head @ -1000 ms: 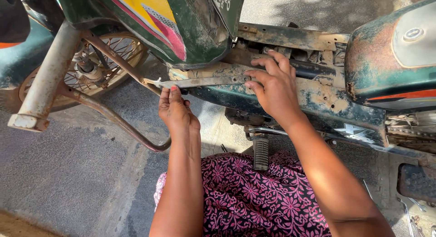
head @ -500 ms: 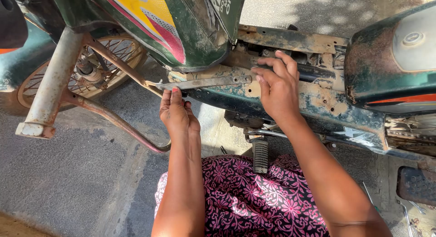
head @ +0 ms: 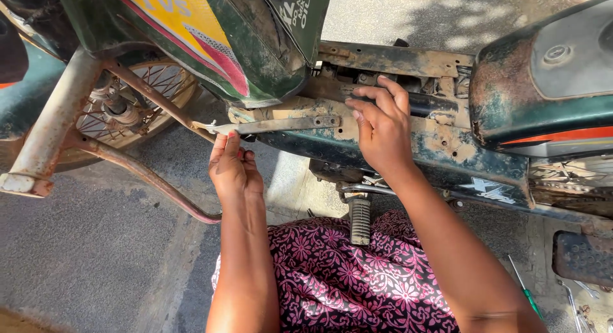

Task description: The recorder is removing plastic side panels and metal frame covers from a motorcycle using a screwdriver and wrench.

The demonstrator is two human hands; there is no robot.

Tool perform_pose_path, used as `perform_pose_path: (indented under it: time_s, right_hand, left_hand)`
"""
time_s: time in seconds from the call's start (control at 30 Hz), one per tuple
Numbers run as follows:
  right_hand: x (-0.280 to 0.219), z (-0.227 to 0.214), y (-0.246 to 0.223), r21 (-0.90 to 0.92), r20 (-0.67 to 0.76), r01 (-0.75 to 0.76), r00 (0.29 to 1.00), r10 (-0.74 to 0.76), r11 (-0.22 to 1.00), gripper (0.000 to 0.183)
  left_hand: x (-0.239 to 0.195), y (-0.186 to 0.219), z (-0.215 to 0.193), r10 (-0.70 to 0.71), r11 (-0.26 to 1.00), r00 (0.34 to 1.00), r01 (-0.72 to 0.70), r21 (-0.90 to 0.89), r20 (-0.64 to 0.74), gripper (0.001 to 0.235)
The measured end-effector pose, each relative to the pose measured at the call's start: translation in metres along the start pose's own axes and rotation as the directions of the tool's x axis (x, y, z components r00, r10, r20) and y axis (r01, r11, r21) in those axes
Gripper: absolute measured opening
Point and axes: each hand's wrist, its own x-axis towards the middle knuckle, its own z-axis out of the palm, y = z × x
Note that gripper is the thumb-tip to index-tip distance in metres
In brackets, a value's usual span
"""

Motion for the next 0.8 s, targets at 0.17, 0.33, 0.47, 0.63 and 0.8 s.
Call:
perform_pose_path:
  time_s: [0.17,0.33,0.47,0.63,0.8]
  right_hand:
    - [0.000,-0.001,-0.001,0.014,-0.034,0.014,0.999,-0.014,1.000,0.018]
    - [-0.002,0.002,0.003,0.055,-0.050,-0.016,0.999,0.018,0.998,0.019]
    - [-0.002,0.001,-0.002,0.025,-0.113,0.045,0.993,-0.042,0.999,0.018]
    - [-0.005,-0.001,-0.007,-0.017,-0.134,0.071,0.988,-0.072,0.997,0.018]
    - [-0.007,-0.002,-0.008,-0.025,-0.142,0.065,0.988,-0.068,0.998,0.018]
  left_hand:
    - [-0.002,0.003,-0.002,0.002,0.997,1.000,-0.001,0.081,-0.013,0.016]
    - [-0.022,0.023,0.015,-0.067,0.989,0.996,0.073,0.125,-0.053,0.022]
    - [-0.024,0.034,0.020,-0.158,0.979,0.974,0.176,0.107,-0.162,0.025]
    - [0.028,0.006,-0.019,-0.122,0.990,0.987,0.128,0.054,-0.100,0.020]
    - [0.029,0.011,-0.013,-0.116,0.990,0.987,0.124,0.072,-0.112,0.018]
